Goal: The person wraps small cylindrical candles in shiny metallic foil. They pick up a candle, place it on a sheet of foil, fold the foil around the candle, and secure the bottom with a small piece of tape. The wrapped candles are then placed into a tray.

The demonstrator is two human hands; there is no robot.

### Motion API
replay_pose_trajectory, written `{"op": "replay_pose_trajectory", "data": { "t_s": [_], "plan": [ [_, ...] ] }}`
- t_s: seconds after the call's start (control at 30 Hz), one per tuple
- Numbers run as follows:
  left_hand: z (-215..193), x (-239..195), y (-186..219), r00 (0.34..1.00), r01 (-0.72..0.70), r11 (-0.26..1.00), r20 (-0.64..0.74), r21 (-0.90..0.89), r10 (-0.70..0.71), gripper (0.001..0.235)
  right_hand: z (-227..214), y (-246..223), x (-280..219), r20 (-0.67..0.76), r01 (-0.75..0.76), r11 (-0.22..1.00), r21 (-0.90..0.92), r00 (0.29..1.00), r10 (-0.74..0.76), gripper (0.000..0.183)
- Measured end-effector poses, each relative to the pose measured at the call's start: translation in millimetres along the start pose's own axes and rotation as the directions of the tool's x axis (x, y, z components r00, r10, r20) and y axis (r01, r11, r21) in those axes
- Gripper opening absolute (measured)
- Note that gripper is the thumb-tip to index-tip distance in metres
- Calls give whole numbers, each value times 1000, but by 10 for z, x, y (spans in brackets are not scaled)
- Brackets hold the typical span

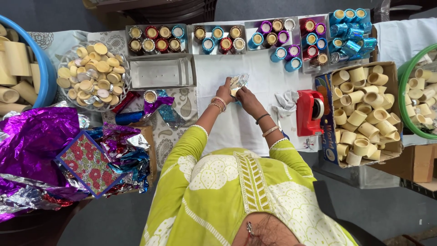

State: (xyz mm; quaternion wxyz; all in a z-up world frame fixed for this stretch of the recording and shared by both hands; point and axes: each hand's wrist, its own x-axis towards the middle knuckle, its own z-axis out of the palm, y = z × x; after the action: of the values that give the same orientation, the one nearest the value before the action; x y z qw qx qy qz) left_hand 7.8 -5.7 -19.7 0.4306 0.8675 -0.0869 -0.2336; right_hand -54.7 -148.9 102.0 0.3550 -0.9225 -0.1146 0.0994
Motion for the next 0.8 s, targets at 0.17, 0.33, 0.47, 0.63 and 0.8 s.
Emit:
{"op": "replay_pose_trajectory", "data": {
  "t_s": [0.17,0.33,0.47,0.63,0.8],
  "plan": [
    [-25,-7,30,1000,-6,1000,-5,-10,6,106,124,119,-15,-8,25,993,-117,1000,-26,9],
    [-42,-15,44,999,22,1000,31,-13,-21,106,90,186,35,16,48,995,-89,999,-46,12],
    [-14,23,-17,1000,3,1000,21,-29,-2,104,-62,-18,87,-5,-28,997,71,1000,28,18],
    [-113,-32,109,1000,7,1000,27,-25,-6,107,-50,66,130,-64,-43,998,46,997,46,31],
    [-119,-78,70,999,-37,993,-9,-112,36,106,73,557,24,-226,-154,895,418,937,267,11]
  ]
}}
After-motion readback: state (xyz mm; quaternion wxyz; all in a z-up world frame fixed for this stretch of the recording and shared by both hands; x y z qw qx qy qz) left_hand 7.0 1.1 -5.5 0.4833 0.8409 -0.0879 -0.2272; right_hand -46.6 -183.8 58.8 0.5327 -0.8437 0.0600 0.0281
